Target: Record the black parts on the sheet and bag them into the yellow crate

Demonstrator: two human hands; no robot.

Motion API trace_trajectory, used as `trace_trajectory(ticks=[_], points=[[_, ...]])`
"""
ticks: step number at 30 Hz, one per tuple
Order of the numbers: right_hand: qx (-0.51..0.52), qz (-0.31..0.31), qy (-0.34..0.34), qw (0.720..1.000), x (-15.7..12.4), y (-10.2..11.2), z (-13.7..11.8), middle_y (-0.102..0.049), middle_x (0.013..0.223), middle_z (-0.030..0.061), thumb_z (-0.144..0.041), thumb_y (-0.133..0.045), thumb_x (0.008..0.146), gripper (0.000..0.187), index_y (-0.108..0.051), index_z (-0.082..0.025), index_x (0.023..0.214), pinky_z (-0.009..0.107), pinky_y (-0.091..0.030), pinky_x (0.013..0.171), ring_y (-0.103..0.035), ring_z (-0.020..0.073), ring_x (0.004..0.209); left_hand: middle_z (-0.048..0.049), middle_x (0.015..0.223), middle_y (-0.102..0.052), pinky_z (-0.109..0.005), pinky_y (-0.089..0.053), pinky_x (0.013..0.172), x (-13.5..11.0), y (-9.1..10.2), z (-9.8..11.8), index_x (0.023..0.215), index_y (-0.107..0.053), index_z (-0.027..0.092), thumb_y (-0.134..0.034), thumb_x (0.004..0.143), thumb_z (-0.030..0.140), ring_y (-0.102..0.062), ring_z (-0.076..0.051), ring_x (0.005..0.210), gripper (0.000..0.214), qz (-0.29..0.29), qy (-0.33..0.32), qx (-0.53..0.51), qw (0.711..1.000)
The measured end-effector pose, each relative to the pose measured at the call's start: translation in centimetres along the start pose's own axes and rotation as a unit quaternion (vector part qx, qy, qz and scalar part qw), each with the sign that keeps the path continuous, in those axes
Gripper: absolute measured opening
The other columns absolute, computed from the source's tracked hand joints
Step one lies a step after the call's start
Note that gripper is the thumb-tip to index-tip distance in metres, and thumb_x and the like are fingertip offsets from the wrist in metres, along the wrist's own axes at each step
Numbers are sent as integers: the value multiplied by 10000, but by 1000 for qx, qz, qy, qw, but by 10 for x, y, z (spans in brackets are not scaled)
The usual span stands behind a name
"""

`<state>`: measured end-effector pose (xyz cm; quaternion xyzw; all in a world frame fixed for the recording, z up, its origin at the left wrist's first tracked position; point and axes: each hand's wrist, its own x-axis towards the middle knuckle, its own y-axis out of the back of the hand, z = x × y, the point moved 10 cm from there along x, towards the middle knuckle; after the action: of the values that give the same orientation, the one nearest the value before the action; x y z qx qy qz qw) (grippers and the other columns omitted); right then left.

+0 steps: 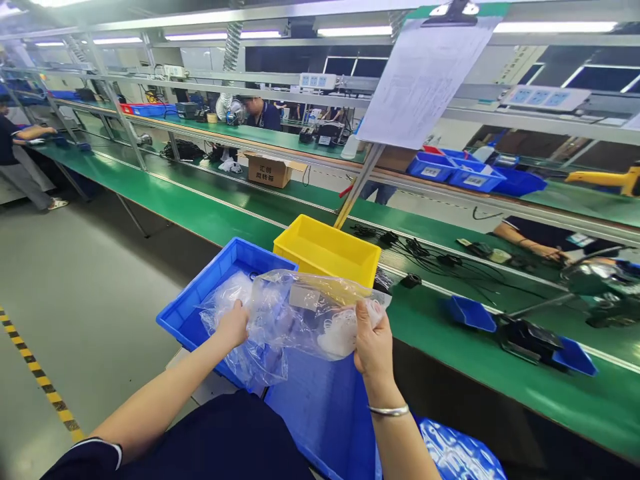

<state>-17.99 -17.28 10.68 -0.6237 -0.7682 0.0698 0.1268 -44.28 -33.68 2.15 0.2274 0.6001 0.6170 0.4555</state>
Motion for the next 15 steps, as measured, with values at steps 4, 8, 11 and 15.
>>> trace_trajectory(ticks=[4, 8, 11, 15], points=[[-28, -9, -2, 1000, -1, -1, -4, -677, 645, -2, -520, -722, 752, 385, -543, -223, 918, 359, -575, 646, -691, 230, 682, -101, 1352, -518, -368, -546, 811, -5, -12, 7, 942, -725, 220, -560, 747, 26, -694, -264, 921, 321, -39, -56, -20, 997], [-84, -37, -8, 996, -7, -4, -2, -683, 688, 9, -544, -715, 746, 412, -555, -229, 958, 316, -550, 591, -661, 207, 636, -151, 1289, -554, -412, -541, 828, -11, -3, -9, 1118, -680, 193, -535, 779, 58, -686, -293, 939, 392, -13, -35, -40, 999], [-188, -54, 22, 980, -10, -8, -8, -705, 793, 39, -580, -670, 769, 450, -587, -212, 1015, 285, -521, 576, -647, 195, 660, -169, 1200, -591, -431, -531, 843, -14, 13, -25, 1138, -641, 126, -480, 877, 202, -662, -315, 993, 316, 40, 13, -66, 997], [-346, -74, 104, 930, -15, -25, -32, -714, 814, 51, -622, -597, 804, 485, -620, -199, 1041, 271, -488, 603, -642, 196, 697, -111, 1237, -593, -360, -512, 876, -21, 26, -36, 1205, -588, 174, -455, 852, 114, -645, -254, 1040, 382, 71, 36, -115, 990]])
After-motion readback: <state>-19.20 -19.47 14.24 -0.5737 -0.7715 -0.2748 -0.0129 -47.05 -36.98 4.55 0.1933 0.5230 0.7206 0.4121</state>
